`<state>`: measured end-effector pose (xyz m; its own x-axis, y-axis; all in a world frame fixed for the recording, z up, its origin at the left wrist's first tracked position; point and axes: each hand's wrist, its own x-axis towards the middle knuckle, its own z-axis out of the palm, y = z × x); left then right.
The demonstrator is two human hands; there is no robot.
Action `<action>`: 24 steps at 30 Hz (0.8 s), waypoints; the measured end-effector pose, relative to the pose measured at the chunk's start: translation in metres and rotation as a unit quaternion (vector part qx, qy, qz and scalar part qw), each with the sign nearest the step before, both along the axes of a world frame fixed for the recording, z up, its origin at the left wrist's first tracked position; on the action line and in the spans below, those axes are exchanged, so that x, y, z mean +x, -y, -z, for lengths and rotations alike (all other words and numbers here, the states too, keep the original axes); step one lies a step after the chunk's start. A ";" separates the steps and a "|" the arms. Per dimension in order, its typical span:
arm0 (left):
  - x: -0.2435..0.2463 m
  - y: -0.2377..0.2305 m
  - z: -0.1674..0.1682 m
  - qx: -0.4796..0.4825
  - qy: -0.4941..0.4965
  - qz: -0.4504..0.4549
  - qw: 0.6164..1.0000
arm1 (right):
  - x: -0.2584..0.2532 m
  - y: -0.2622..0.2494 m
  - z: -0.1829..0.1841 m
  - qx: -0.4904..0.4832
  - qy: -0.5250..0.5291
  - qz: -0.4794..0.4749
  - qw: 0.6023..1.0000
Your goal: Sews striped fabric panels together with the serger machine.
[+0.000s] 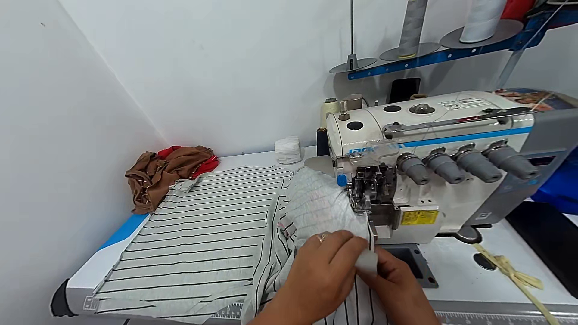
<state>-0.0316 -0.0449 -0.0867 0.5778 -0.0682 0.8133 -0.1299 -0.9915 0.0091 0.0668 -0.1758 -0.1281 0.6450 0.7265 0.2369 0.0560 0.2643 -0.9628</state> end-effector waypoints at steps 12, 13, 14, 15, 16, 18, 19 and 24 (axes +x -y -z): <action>-0.030 0.013 -0.006 -0.051 -0.001 -0.038 0.998 | -0.053 -0.037 -0.041 0.022 -0.407 -0.195 0.892; -0.024 0.010 -0.011 -0.072 -0.027 -0.053 0.996 | -0.054 -0.045 -0.041 0.043 -0.421 -0.206 0.882; -0.019 0.005 -0.016 -0.102 -0.059 -0.073 0.990 | -0.055 -0.049 -0.044 0.041 -0.406 -0.204 0.890; -0.015 -0.003 -0.022 -0.146 -0.100 -0.095 0.980 | -0.054 -0.050 -0.043 0.026 -0.373 -0.198 0.906; -0.011 -0.013 -0.030 -0.196 -0.148 -0.118 0.962 | -0.050 -0.052 -0.031 0.017 -0.337 -0.191 0.922; -0.001 -0.042 -0.038 -0.250 -0.187 -0.129 0.941 | -0.041 -0.046 -0.017 -0.031 -0.281 -0.123 0.951; 0.003 -0.055 -0.040 -0.260 -0.191 -0.114 0.939 | -0.038 -0.039 -0.012 -0.036 -0.247 -0.077 0.965; 0.004 -0.076 -0.043 -0.245 -0.166 0.040 0.954 | -0.019 0.015 0.000 -0.062 0.011 0.010 0.998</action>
<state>-0.0276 0.0313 -0.0433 0.8181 0.2185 0.5319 -0.1145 -0.8446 0.5231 0.0475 -0.1908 -0.1285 0.6554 0.7382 0.1598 0.0818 0.1409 -0.9866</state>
